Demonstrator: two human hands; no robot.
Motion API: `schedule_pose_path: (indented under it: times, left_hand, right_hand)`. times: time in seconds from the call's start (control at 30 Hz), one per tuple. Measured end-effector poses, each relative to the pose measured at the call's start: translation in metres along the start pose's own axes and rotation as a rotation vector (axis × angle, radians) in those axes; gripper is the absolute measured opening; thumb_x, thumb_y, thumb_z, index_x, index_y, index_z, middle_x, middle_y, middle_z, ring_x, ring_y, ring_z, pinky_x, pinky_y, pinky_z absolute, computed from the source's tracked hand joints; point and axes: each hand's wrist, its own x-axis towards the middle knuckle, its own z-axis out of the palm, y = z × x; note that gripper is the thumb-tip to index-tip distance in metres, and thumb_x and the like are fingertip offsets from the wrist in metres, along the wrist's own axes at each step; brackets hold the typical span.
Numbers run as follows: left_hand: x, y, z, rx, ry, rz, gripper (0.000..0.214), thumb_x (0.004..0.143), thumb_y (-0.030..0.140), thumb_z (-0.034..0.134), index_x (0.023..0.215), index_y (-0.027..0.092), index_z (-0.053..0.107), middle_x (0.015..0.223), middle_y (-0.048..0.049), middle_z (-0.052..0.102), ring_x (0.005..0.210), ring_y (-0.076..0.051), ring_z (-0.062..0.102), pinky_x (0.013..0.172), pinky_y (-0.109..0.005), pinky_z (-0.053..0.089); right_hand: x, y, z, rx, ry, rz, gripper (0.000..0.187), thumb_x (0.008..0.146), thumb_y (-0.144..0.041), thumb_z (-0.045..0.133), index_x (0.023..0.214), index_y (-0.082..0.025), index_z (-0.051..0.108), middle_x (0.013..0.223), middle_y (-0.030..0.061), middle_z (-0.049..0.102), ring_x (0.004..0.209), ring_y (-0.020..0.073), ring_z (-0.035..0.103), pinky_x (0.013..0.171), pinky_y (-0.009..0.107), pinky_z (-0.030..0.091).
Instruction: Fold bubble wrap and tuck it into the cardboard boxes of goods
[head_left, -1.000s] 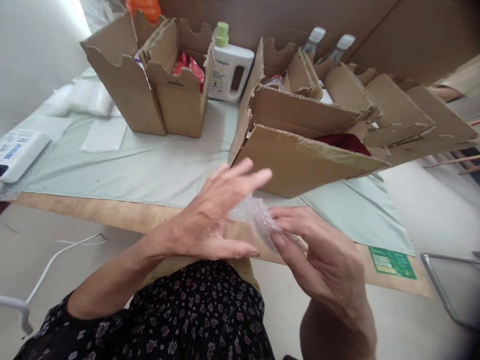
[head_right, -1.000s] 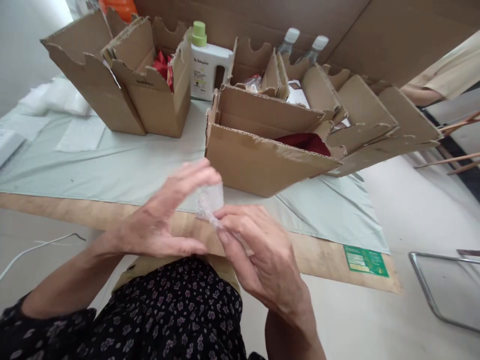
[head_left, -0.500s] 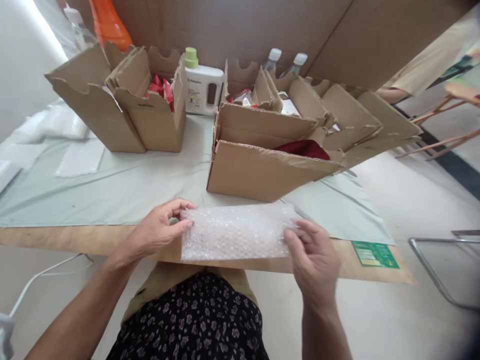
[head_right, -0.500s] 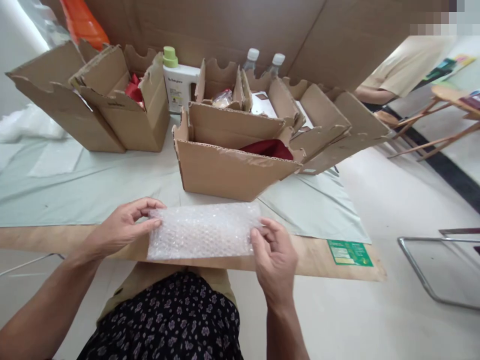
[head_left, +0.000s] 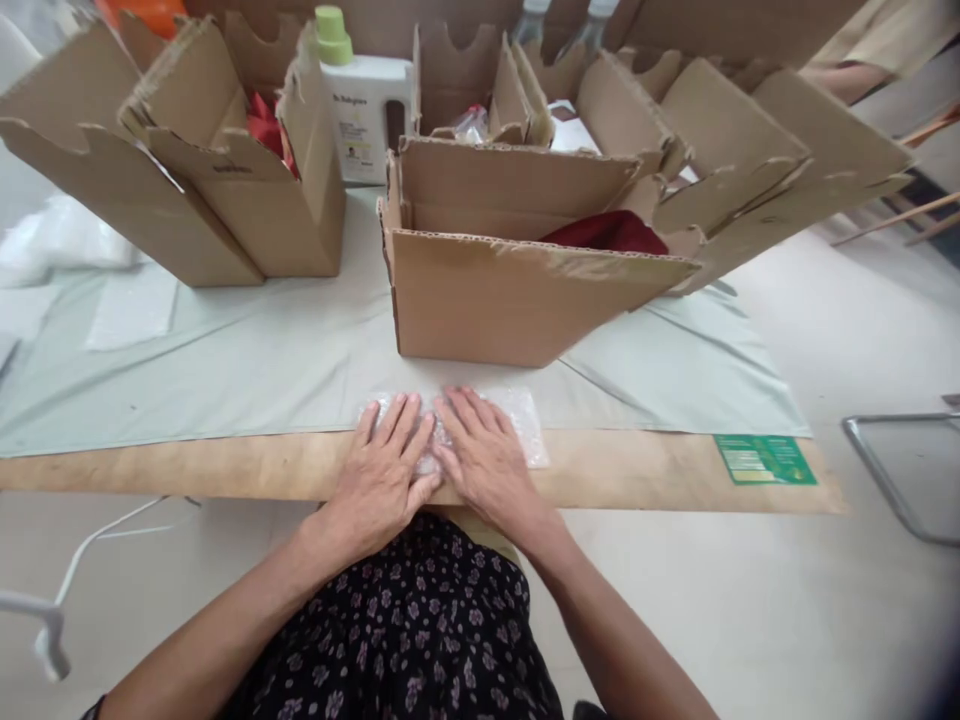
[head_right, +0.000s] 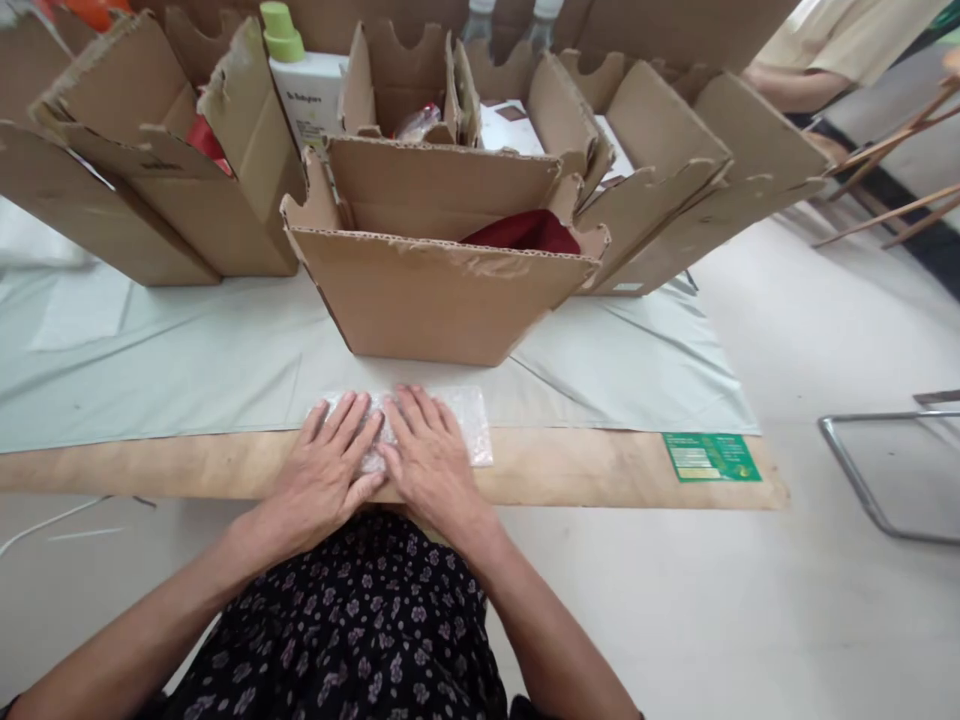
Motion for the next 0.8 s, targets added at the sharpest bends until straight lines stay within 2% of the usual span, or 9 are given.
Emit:
schedule_pose_path:
  times: [0.13,0.27,0.33,0.43,0.53,0.6,0.63,0.7,0.8]
  left_hand:
    - [-0.002,-0.005,0.002,-0.038,-0.054,-0.012,0.069,0.102,0.051,0.053,0.158,0.011,0.042,0.171,-0.0223,0.033,0.162,-0.039,0.026,0.131,-0.063,0.017]
    - [-0.003,-0.010,-0.009,-0.115,-0.054,-0.002,0.064,0.104,0.048,0.050,0.157,0.014,0.044,0.170,-0.0227,0.034,0.161,-0.039,0.028,0.129,-0.064,0.022]
    - [0.000,-0.016,-0.013,-0.131,0.031,-0.041,0.056,0.106,0.041,0.047,0.155,0.015,0.047,0.170,-0.0224,0.035,0.160,-0.038,0.030,0.127,-0.064,0.027]
    - [0.009,-0.032,-0.014,-0.103,0.194,-0.155,0.045,0.101,0.029,0.051,0.144,0.016,0.058,0.164,-0.0219,0.046,0.157,-0.040,0.036,0.125,-0.065,0.031]
    - [0.017,-0.045,-0.015,-0.108,0.216,-0.206,0.024,0.092,0.024,0.059,0.111,0.017,0.072,0.151,-0.0215,0.058,0.152,-0.046,0.040,0.120,-0.068,0.036]
    - [0.014,-0.047,-0.019,-0.154,0.221,-0.207,0.013,0.091,0.024,0.060,0.091,0.018,0.071,0.142,-0.0201,0.064,0.144,-0.045,0.049,0.116,-0.065,0.043]
    - [0.009,-0.044,-0.022,-0.190,0.230,-0.210,0.013,0.091,0.025,0.060,0.088,0.018,0.071,0.135,-0.0188,0.068,0.136,-0.042,0.057,0.112,-0.061,0.047]
    - [-0.006,-0.036,-0.031,-0.291,0.233,-0.247,0.016,0.093,0.028,0.060,0.098,0.020,0.072,0.114,-0.0139,0.075,0.111,-0.034,0.070,0.098,-0.051,0.056]
    - [-0.034,-0.018,-0.043,-0.514,0.155,-0.337,0.049,0.093,0.033,0.066,0.141,0.024,0.062,0.086,-0.0021,0.073,0.076,-0.022,0.070,0.074,-0.035,0.059]
  right_hand:
    - [-0.044,0.040,-0.008,-0.130,0.050,0.165,0.057,0.108,-0.045,0.044,0.159,-0.021,0.045,0.163,0.0134,0.049,0.151,0.0310,0.045,0.122,0.052,0.034]
    - [-0.071,0.074,-0.025,-0.144,0.202,0.329,0.048,0.110,-0.042,0.038,0.147,-0.021,0.057,0.152,0.0149,0.061,0.143,0.0322,0.054,0.113,0.053,0.041]
    - [-0.065,0.076,-0.025,-0.128,0.278,0.370,0.047,0.108,-0.045,0.040,0.141,-0.018,0.062,0.146,0.0169,0.064,0.140,0.0345,0.056,0.110,0.054,0.043]
    - [-0.042,0.067,-0.016,-0.115,0.288,0.379,0.046,0.104,-0.048,0.049,0.133,-0.016,0.064,0.144,0.0199,0.064,0.136,0.0381,0.057,0.107,0.057,0.045]
    - [-0.026,0.056,-0.007,-0.068,0.286,0.305,0.029,0.102,-0.039,0.053,0.110,-0.017,0.069,0.138,0.0181,0.068,0.131,0.0364,0.060,0.102,0.053,0.048]
    - [-0.024,0.051,-0.007,-0.008,0.318,0.251,0.019,0.102,-0.031,0.052,0.100,-0.020,0.068,0.125,0.0140,0.074,0.119,0.0311,0.066,0.097,0.047,0.049]
    - [-0.024,0.049,-0.009,0.014,0.340,0.237,0.017,0.101,-0.028,0.052,0.098,-0.021,0.067,0.115,0.0116,0.076,0.110,0.0284,0.068,0.094,0.044,0.050]
    - [-0.021,0.048,-0.016,0.033,0.387,0.214,0.014,0.101,-0.027,0.054,0.101,-0.022,0.067,0.098,0.0075,0.077,0.092,0.0251,0.069,0.088,0.040,0.050]
    - [0.001,0.043,-0.025,0.028,0.381,0.117,0.016,0.101,-0.025,0.054,0.101,-0.022,0.069,0.092,0.0059,0.076,0.085,0.0243,0.067,0.085,0.039,0.049]
